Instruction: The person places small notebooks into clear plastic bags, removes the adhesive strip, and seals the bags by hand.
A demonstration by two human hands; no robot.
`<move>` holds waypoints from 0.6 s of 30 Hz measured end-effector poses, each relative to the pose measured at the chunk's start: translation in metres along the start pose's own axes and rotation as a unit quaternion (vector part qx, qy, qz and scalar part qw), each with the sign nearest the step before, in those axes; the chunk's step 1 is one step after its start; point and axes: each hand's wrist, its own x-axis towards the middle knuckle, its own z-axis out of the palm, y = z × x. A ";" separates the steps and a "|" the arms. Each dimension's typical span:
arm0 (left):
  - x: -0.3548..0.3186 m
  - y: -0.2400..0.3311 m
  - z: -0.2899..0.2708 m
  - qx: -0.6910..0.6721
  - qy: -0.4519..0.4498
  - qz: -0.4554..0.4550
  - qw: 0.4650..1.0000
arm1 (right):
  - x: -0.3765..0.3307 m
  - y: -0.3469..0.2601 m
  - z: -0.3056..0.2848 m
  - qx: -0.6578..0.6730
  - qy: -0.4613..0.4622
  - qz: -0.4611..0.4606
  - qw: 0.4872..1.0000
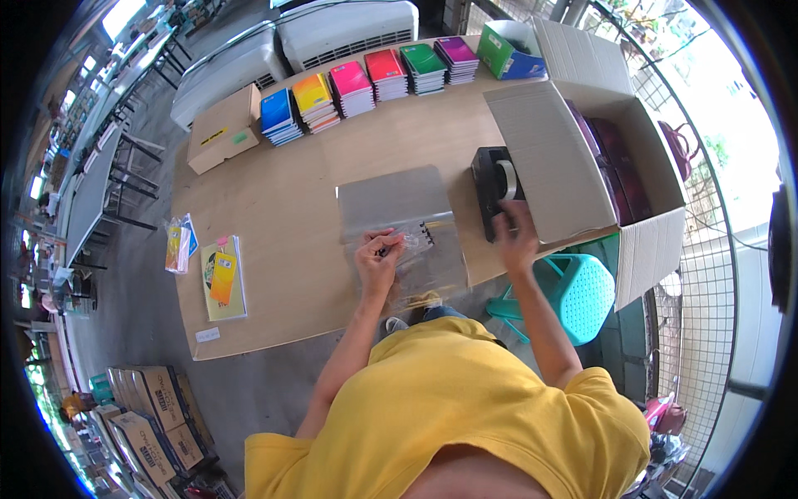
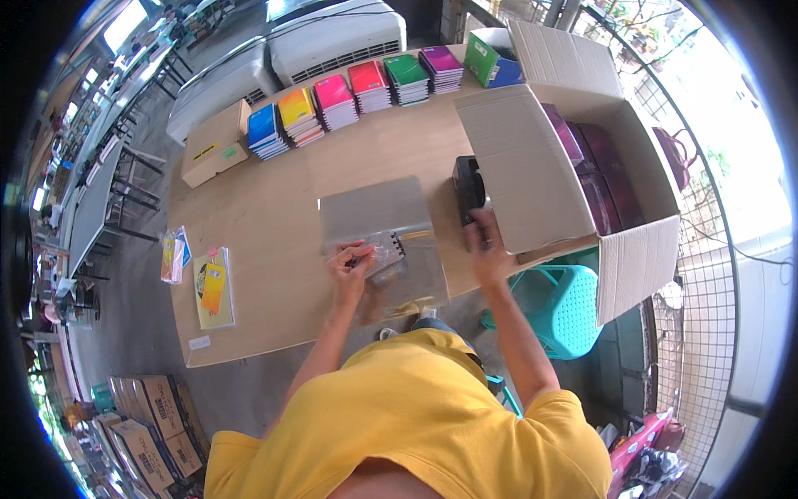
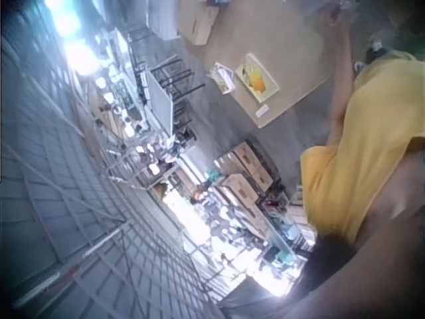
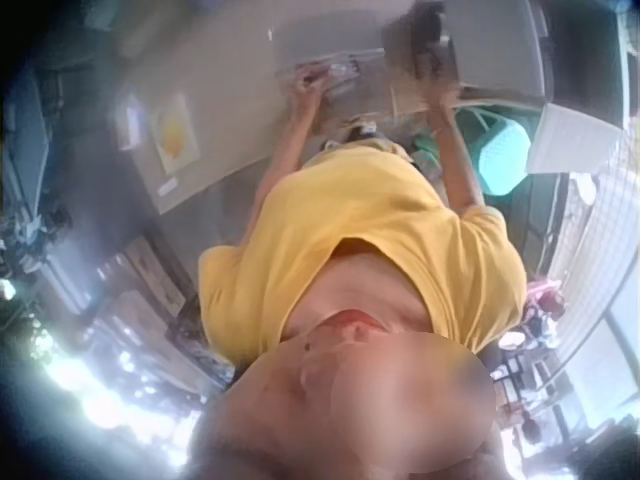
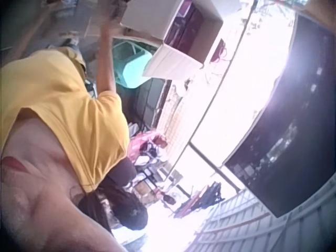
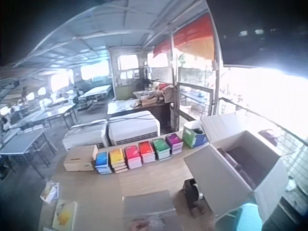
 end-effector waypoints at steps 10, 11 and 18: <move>-0.001 0.008 0.017 -0.008 -0.010 0.009 1.000 | 0.041 0.147 -0.025 0.219 0.009 0.276 0.936; -0.001 0.005 0.019 -0.019 -0.014 0.006 1.000 | 0.037 0.152 -0.031 0.224 0.026 0.266 0.937; 0.000 0.024 0.010 0.044 -0.007 0.016 0.999 | -0.035 0.106 -0.053 0.007 -0.003 0.333 0.943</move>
